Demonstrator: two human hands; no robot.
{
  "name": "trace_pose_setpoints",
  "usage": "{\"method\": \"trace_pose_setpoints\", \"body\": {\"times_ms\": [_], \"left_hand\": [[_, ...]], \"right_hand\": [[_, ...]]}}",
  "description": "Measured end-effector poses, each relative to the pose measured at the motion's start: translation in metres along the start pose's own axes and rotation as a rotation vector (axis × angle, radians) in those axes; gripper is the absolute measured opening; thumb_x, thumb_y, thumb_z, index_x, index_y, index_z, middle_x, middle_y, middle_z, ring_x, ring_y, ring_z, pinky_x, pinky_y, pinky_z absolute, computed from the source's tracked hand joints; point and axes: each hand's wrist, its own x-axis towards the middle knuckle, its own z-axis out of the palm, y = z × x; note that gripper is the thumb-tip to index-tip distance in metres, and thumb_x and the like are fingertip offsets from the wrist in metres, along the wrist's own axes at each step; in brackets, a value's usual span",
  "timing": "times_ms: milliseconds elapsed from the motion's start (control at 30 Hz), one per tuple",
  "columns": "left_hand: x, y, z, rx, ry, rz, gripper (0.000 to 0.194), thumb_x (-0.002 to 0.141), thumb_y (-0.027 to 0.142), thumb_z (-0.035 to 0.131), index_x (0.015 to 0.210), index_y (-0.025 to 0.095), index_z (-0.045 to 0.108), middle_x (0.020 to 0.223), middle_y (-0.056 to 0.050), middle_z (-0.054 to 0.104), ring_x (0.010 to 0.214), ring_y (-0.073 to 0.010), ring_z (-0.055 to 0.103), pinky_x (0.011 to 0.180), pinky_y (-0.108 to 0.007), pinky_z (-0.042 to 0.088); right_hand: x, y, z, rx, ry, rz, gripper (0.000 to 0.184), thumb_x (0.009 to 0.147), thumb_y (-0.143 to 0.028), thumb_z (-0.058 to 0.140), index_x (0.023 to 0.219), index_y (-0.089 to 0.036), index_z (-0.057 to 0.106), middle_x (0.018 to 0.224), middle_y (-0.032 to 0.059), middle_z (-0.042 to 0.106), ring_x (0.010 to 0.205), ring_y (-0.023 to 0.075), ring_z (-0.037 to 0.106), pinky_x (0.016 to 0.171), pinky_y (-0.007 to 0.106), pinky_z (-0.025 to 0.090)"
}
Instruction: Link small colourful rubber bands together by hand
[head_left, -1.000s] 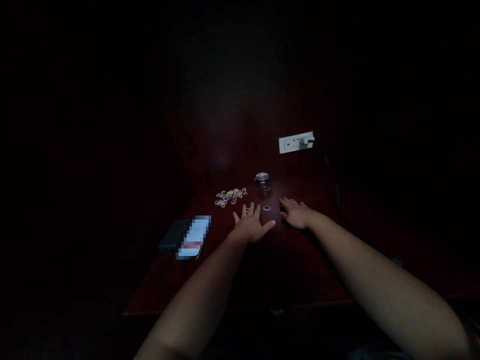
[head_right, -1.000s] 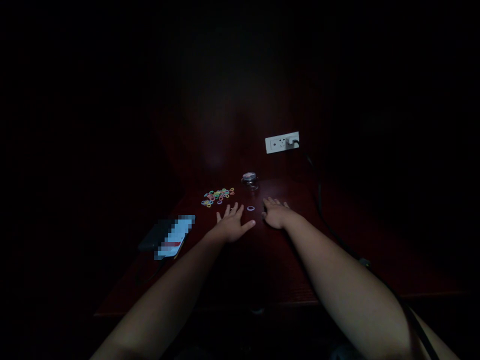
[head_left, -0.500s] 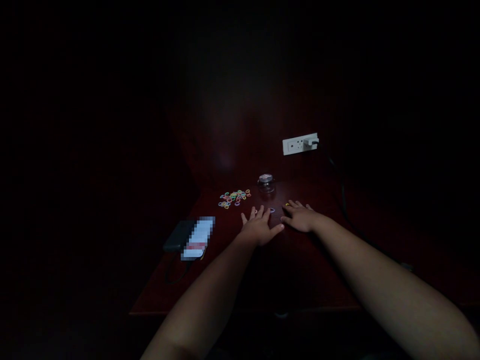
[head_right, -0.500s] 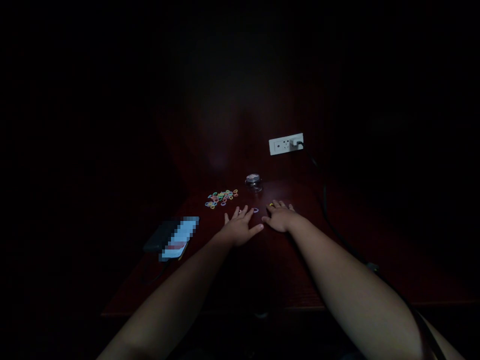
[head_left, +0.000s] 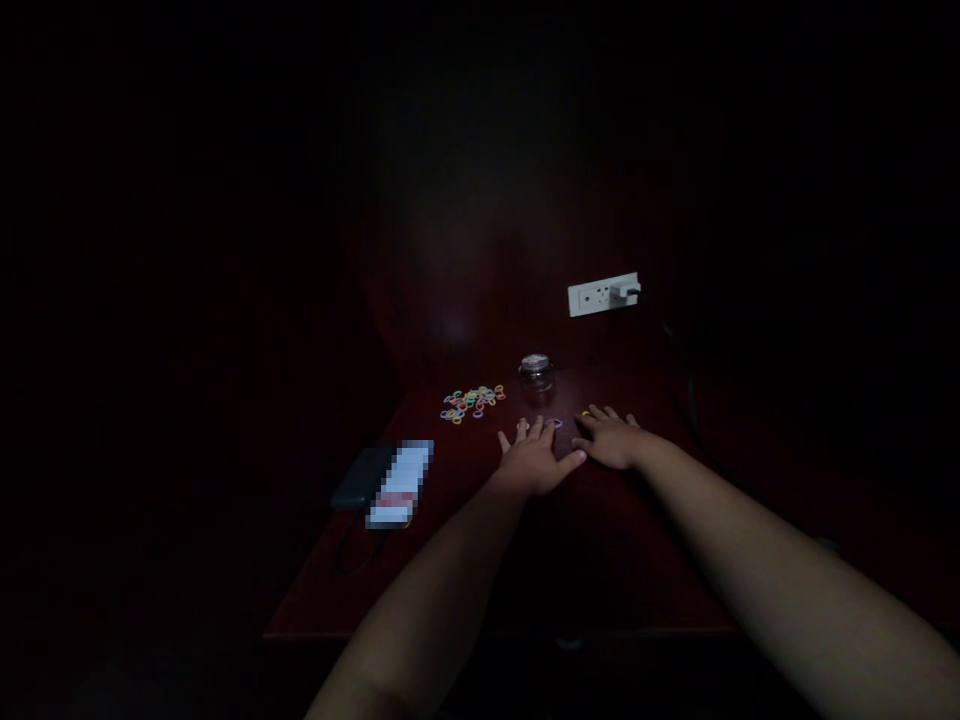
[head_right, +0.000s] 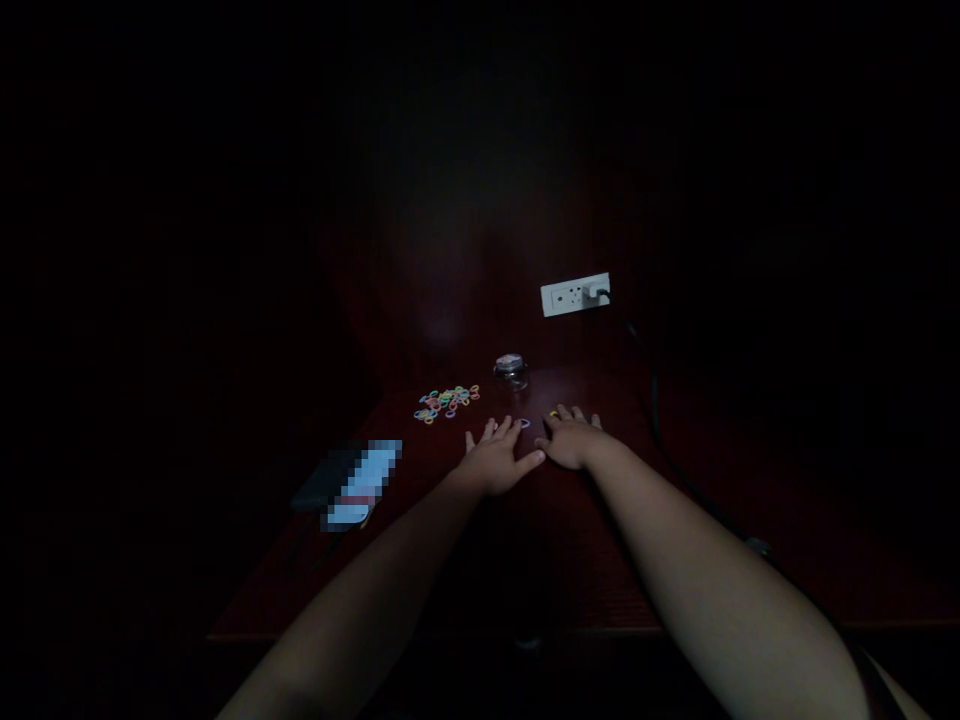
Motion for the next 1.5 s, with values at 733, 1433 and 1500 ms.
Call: {"method": "trace_pose_setpoints", "body": {"times_ms": [733,1433,1500], "left_hand": [[0.020,-0.057,-0.007,-0.019,0.186,-0.351,0.090,0.076,0.074,0.025,0.141,0.012,0.031,0.151,-0.014,0.016,0.140,-0.0333,0.008,0.111,-0.056,0.008],[0.047,-0.076,-0.013,-0.081,0.464,-0.463,0.054,0.085,0.044,0.034,0.130,0.017,0.046,0.143,-0.013,0.038,0.139,-0.0317,0.015,0.109,-0.055,0.015],[0.043,-0.074,-0.015,-0.097,0.525,-0.417,0.048,0.084,0.039,0.041,0.125,0.017,0.050,0.138,-0.012,0.044,0.136,-0.0313,0.022,0.109,-0.053,0.018]], "right_hand": [[0.000,0.006,-0.001,0.044,0.066,0.090,0.085,0.076,-0.062,0.044,0.146,-0.018,0.020,0.152,0.0127,0.018,0.137,0.0393,0.015,0.106,0.061,0.016],[0.001,0.007,0.000,0.070,0.074,0.064,0.090,0.074,-0.064,0.046,0.146,-0.018,0.019,0.152,0.0134,0.018,0.138,0.0386,0.015,0.107,0.059,0.015],[0.001,0.007,0.001,0.076,0.076,0.064,0.090,0.073,-0.064,0.047,0.145,-0.018,0.020,0.152,0.0132,0.019,0.137,0.0389,0.015,0.106,0.060,0.015]]}}
